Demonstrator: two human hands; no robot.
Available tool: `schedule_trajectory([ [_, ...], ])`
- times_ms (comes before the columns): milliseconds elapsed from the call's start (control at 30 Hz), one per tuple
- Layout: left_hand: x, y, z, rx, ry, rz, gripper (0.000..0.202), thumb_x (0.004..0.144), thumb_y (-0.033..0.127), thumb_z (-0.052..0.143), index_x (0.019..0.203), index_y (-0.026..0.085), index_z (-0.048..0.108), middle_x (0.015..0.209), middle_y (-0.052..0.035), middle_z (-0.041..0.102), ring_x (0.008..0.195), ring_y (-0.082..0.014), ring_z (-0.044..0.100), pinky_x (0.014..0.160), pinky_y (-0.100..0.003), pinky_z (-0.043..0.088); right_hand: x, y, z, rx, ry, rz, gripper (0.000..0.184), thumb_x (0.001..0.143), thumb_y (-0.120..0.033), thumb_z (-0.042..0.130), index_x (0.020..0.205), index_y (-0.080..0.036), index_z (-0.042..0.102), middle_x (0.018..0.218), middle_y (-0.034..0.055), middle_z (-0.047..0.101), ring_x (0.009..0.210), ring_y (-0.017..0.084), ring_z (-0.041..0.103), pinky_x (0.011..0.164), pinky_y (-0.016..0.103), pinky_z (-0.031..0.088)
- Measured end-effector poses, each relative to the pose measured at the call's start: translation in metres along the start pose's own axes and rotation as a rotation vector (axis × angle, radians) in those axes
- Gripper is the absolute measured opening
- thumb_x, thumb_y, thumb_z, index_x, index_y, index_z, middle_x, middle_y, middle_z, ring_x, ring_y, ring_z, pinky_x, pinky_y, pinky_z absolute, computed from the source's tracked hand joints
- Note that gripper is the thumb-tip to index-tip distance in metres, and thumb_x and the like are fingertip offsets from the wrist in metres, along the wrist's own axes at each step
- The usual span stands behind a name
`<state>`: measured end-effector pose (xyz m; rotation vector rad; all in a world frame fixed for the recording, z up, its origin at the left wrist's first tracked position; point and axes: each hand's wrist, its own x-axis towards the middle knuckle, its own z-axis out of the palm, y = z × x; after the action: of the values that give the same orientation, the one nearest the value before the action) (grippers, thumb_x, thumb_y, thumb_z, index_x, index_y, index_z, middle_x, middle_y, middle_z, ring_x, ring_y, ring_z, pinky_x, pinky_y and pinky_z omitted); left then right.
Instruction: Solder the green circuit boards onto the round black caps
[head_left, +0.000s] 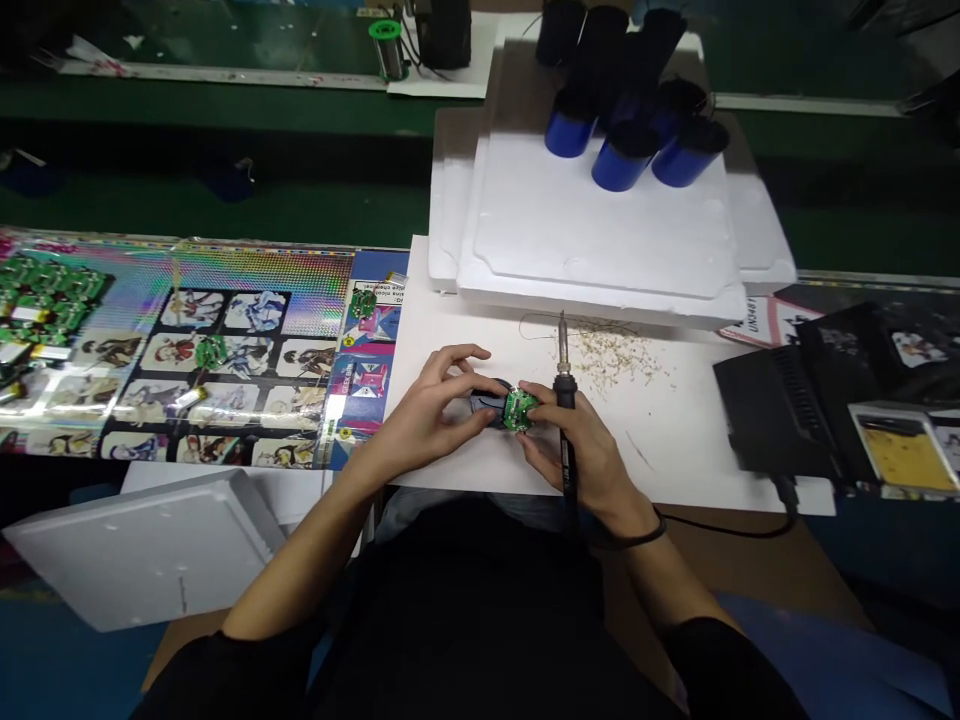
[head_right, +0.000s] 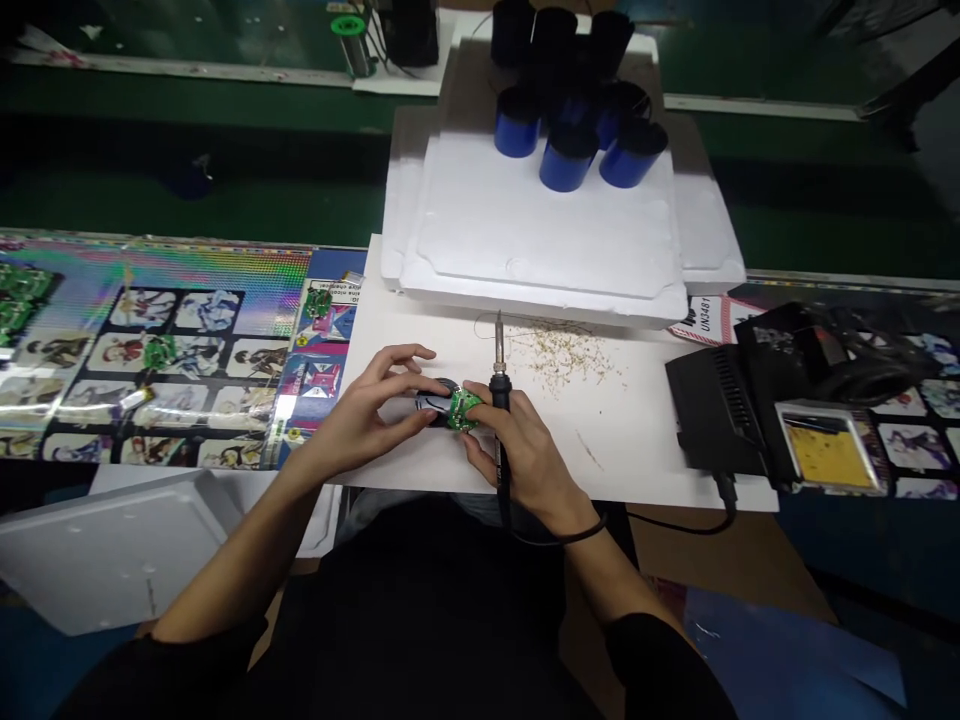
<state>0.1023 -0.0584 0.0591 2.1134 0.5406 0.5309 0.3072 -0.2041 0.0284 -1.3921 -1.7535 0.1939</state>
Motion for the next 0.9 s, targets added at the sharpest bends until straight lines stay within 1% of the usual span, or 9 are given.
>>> schedule_trajectory([
  [100,0.006,-0.005,0.000,0.024,0.043,0.120,0.010,0.101,0.024,0.068,0.104,0.023,0.078,0.122,-0.0098,0.066,0.116,-0.0254,0.062,0.101,-0.040,0.053,0.003,-0.002,0.002,0.013,-0.012,-0.015,0.054,0.095,-0.010,0.075,0.142,-0.027,0.054,0.147,0.0156,0.067,0.132,0.031,0.068,0.102,0.052,0.064],
  [167,0.006,-0.007,0.005,-0.050,0.055,0.112,0.009,0.102,0.023,0.067,0.101,0.021,0.076,0.106,-0.0076,0.070,0.103,-0.0223,0.064,0.092,-0.036,0.053,0.005,-0.003,0.005,0.021,-0.009,-0.021,0.053,0.096,-0.011,0.074,0.143,-0.027,0.054,0.145,0.0151,0.068,0.131,0.031,0.069,0.102,0.051,0.064],
  [233,0.003,-0.007,0.012,-0.190,0.094,-0.003,0.010,0.102,0.027,0.068,0.101,0.019,0.074,0.094,-0.0051,0.072,0.085,-0.0179,0.064,0.078,-0.031,0.052,0.007,-0.004,0.007,0.014,-0.007,-0.033,0.053,0.097,-0.013,0.074,0.143,-0.028,0.053,0.142,0.0139,0.070,0.124,0.029,0.071,0.098,0.051,0.065],
  [300,-0.002,-0.006,0.019,-0.355,0.151,-0.171,0.016,0.100,0.034,0.072,0.099,0.018,0.074,0.085,-0.0032,0.071,0.072,-0.0146,0.061,0.066,-0.028,0.048,0.008,-0.004,0.009,-0.002,-0.016,-0.049,0.051,0.098,-0.013,0.072,0.143,-0.028,0.052,0.138,0.0128,0.072,0.117,0.028,0.072,0.093,0.051,0.065],
  [367,-0.007,-0.005,0.025,-0.510,0.206,-0.292,0.023,0.096,0.040,0.077,0.099,0.018,0.075,0.083,-0.0030,0.071,0.071,-0.0139,0.062,0.064,-0.026,0.048,0.008,-0.003,0.009,-0.024,-0.026,-0.062,0.049,0.099,-0.013,0.071,0.141,-0.028,0.053,0.136,0.0123,0.074,0.114,0.028,0.072,0.093,0.051,0.063],
  [433,-0.009,-0.005,0.029,-0.616,0.252,-0.338,0.027,0.092,0.043,0.082,0.099,0.017,0.075,0.084,-0.0033,0.072,0.075,-0.0147,0.066,0.067,-0.025,0.052,0.009,-0.002,0.009,-0.044,-0.025,-0.073,0.048,0.097,-0.012,0.073,0.139,-0.028,0.055,0.134,0.0115,0.075,0.115,0.029,0.071,0.097,0.053,0.060],
  [533,-0.009,-0.005,0.030,-0.671,0.288,-0.333,0.030,0.089,0.043,0.085,0.098,0.017,0.074,0.085,-0.0030,0.072,0.078,-0.0143,0.067,0.070,-0.023,0.054,0.009,-0.003,0.006,-0.050,-0.015,-0.087,0.049,0.094,-0.010,0.076,0.136,-0.028,0.059,0.129,0.0094,0.077,0.115,0.030,0.070,0.100,0.054,0.057],
  [667,-0.008,-0.005,0.029,-0.680,0.270,-0.300,0.026,0.093,0.042,0.083,0.095,0.017,0.074,0.084,-0.0024,0.071,0.076,-0.0123,0.065,0.068,-0.021,0.051,0.010,-0.005,0.004,-0.062,0.003,-0.127,0.046,0.093,-0.009,0.077,0.133,-0.028,0.061,0.121,0.0073,0.080,0.112,0.030,0.070,0.096,0.053,0.059],
  [900,-0.008,-0.002,0.033,-0.771,0.261,-0.323,0.030,0.091,0.041,0.085,0.090,0.016,0.069,0.077,0.0005,0.066,0.066,-0.0091,0.059,0.061,-0.020,0.047,0.012,-0.007,0.006,-0.015,0.090,-0.144,0.046,0.090,-0.003,0.081,0.126,-0.026,0.063,0.108,0.0067,0.082,0.101,0.027,0.072,0.091,0.049,0.061],
])
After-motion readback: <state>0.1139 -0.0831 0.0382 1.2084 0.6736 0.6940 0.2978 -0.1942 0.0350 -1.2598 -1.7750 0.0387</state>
